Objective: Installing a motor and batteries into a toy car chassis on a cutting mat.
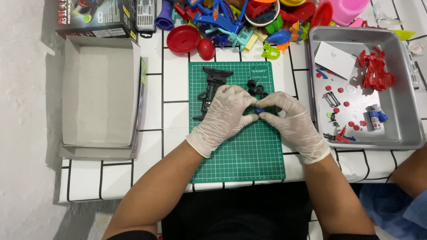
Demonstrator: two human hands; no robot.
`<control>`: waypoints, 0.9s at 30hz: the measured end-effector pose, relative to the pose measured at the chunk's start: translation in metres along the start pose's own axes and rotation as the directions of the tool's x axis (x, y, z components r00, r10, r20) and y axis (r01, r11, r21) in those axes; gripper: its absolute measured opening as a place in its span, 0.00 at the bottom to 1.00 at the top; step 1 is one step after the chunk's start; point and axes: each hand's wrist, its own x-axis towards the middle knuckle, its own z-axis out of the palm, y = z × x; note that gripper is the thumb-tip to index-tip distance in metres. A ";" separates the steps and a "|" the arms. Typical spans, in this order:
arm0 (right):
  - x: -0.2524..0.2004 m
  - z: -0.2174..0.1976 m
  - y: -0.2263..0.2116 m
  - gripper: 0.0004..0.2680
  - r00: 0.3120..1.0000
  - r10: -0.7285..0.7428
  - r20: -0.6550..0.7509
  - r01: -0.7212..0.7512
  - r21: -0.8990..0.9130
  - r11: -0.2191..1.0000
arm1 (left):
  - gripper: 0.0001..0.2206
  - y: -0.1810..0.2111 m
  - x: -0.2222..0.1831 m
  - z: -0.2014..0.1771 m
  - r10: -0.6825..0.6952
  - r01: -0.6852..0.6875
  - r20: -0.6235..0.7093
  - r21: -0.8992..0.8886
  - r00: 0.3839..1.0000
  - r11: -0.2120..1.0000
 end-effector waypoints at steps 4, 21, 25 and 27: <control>0.000 -0.002 -0.004 0.09 1.000 -0.006 0.023 0.006 0.005 1.000 | 0.13 0.002 0.002 0.004 0.028 -0.027 -0.023 0.041 0.999 0.999; 0.006 0.008 0.010 0.05 0.916 0.401 -0.015 -0.397 0.110 0.911 | 0.10 0.001 0.002 0.010 0.003 -0.005 -0.024 -0.084 1.000 0.996; 0.007 0.007 0.007 0.05 0.912 0.410 -0.013 -0.405 0.128 0.905 | 0.11 0.000 0.004 0.012 -0.002 0.001 -0.001 -0.077 1.000 0.997; 0.008 0.010 0.010 0.06 0.907 0.420 -0.011 -0.416 0.123 0.901 | 0.10 0.001 0.005 0.011 -0.016 0.018 0.027 -0.071 1.000 0.997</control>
